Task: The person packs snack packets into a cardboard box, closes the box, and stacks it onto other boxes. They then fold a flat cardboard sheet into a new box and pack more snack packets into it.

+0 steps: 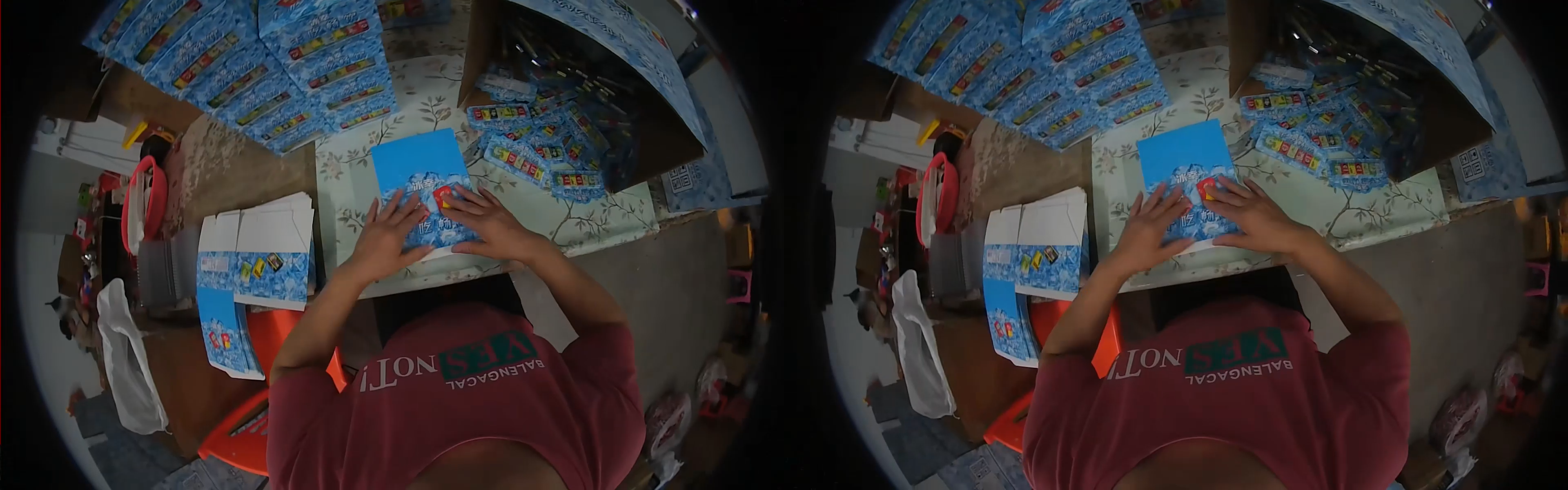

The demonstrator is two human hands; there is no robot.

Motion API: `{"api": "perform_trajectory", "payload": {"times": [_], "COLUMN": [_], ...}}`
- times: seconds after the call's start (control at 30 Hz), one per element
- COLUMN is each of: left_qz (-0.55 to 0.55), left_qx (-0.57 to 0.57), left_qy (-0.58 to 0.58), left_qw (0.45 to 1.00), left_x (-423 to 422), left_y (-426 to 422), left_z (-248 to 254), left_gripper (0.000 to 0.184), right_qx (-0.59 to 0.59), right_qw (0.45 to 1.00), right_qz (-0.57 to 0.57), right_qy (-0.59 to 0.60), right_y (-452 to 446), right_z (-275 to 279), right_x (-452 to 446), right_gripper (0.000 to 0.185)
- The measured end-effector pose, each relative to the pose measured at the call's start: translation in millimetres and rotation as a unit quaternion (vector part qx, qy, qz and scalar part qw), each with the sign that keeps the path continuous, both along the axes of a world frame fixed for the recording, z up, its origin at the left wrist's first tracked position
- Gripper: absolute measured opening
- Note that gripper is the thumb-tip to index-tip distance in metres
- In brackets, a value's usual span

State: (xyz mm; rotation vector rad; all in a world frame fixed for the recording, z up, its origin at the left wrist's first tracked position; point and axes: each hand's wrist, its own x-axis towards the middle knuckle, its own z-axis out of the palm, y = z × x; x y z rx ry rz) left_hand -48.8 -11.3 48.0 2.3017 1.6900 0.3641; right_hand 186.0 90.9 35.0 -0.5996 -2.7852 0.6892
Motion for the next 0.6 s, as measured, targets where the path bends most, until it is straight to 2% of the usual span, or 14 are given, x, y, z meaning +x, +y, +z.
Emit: {"api": "perform_trajectory", "payload": {"times": [0.03, 0.1, 0.2, 0.27, 0.33, 0.37, 0.43, 0.47, 0.53, 0.6], "left_qz": [0.008, 0.007, -0.011, -0.003, 0.0, 0.009, 0.004, 0.008, 0.009, 0.012], "left_qx": [-0.003, 0.036, 0.066, 0.093, 0.166, 0.169, 0.143, 0.144, 0.11, 0.103], "left_qy": [-0.006, -0.021, -0.006, 0.033, 0.134, 0.139, 0.085, 0.091, 0.063, 0.077], "left_qw": [1.0, 0.999, 0.998, 0.995, 0.977, 0.976, 0.986, 0.985, 0.992, 0.992], "left_x": [2.0, 7.0, 8.3, 11.6, 14.5, 14.2, 13.2, 13.7, 15.1, 20.5], "left_y": [-4.9, -12.3, -14.9, -15.0, -15.5, -15.9, -14.6, -15.2, -15.2, -22.4], "left_z": [-4.7, -16.1, -22.2, -27.9, -40.7, -41.9, -33.7, -30.6, -22.4, -17.4], "left_gripper": [0.048, 0.066, 0.073, 0.07, 0.064, 0.064, 0.06, 0.06, 0.061, 0.061], "right_qx": [0.016, 0.014, 0.035, 0.062, 0.181, 0.185, 0.111, 0.112, 0.039, 0.062], "right_qw": [1.0, 1.0, 0.999, 0.996, 0.98, 0.978, 0.982, 0.981, 0.982, 0.98], "right_qz": [0.0, 0.006, 0.016, 0.029, 0.031, 0.04, 0.019, 0.024, 0.001, -0.002], "right_qy": [0.008, 0.014, 0.037, 0.051, 0.081, 0.086, 0.149, 0.155, 0.187, 0.19], "right_y": [-6.5, -8.2, -6.6, 0.6, 0.4, 0.5, 4.1, 4.0, 4.1, -5.0], "right_z": [-3.0, -7.5, -16.2, -23.9, -36.0, -37.4, -34.0, -33.0, -31.6, -32.8], "right_x": [2.3, 2.6, 3.4, 1.9, 1.6, 2.0, -0.3, -0.4, -0.6, 2.3], "right_gripper": [0.06, 0.063, 0.065, 0.065, 0.06, 0.06, 0.049, 0.049, 0.042, 0.042]}}
